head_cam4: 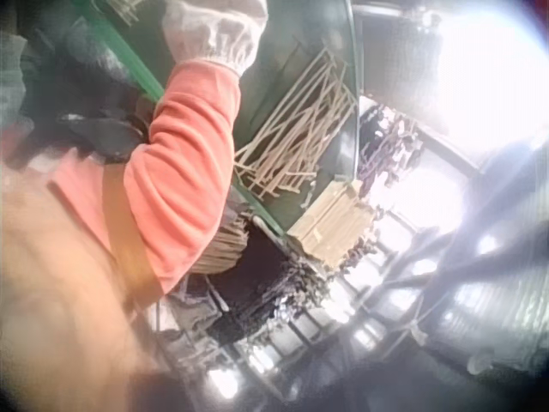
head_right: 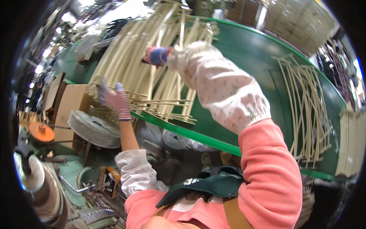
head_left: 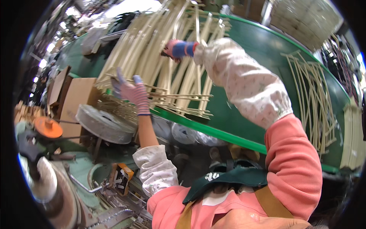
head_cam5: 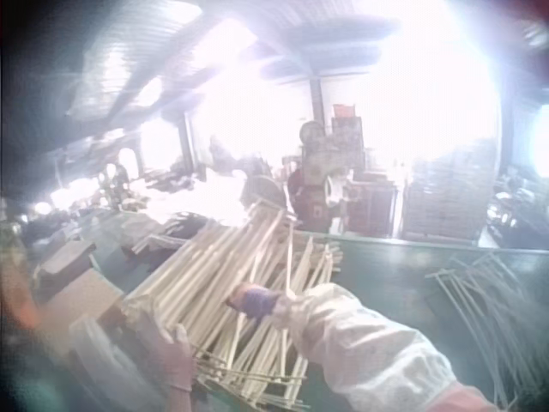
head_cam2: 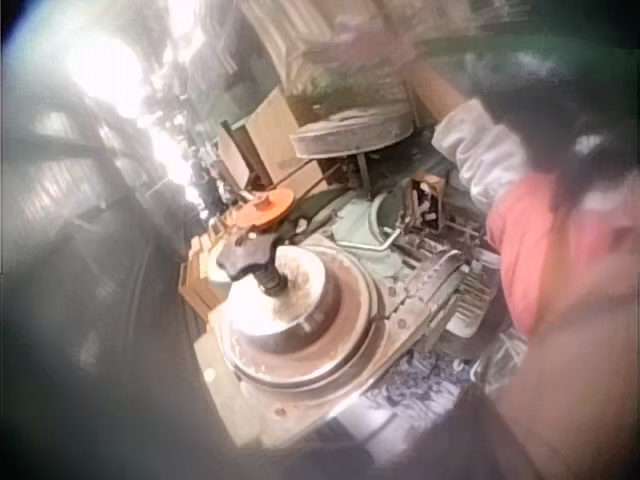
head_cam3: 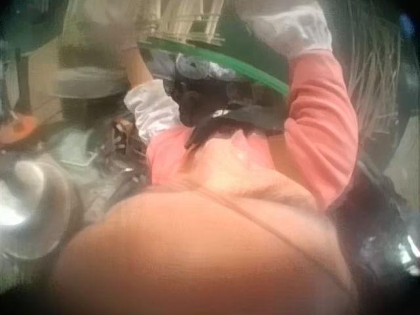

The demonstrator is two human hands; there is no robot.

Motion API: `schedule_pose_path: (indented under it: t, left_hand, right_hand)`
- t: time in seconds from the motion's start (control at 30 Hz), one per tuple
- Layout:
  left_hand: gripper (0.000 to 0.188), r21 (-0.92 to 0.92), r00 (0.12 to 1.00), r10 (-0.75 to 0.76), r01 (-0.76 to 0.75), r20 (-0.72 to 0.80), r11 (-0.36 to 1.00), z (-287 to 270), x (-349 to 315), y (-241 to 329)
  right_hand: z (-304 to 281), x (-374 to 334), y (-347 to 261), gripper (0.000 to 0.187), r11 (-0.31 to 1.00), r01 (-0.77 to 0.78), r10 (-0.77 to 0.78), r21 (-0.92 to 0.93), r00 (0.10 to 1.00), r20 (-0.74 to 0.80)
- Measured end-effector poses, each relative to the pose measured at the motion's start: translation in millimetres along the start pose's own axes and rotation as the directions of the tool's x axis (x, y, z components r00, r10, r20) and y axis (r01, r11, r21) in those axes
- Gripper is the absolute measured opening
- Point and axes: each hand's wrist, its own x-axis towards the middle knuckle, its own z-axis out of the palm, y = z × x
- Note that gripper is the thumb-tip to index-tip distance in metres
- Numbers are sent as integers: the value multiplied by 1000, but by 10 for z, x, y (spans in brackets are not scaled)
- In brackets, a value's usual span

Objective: The person repeatedly picks up thin wooden sticks, inserts them into a press machine to form rectangular frames, and places the finished frames onto a green conveyor belt. The process is continuous and repetitive throughout the clip.

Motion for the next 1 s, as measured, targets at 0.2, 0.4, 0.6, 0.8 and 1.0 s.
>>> schedule_pose_path:
  t: [0.2,0.4,0.6,0.8,1.0]
  left_hand:
    - [66,232,998,55,-43,-44,972,9,17,77]
    - [58,289,995,104,-101,5,952,-4,-7,160]
    - [54,389,977,212,-184,-28,903,-29,-89,283]
    - [53,262,920,390,-383,26,886,-320,-397,687]
    - [49,-204,747,644,-612,166,764,-441,-1534,1413]
  right_hand:
    - [-257,-1334,1474,62,843,-30,-73,-537,983,-170]
    - [892,-2364,3168,115,817,-345,231,-461,930,-286]
    - [1388,-1299,3264,70,877,-126,-127,-463,869,-479]
    - [1915,-1763,3103,21,841,-103,-344,-531,656,-672]
    - [2433,-3495,2978,29,820,5,-284,-572,872,-400]
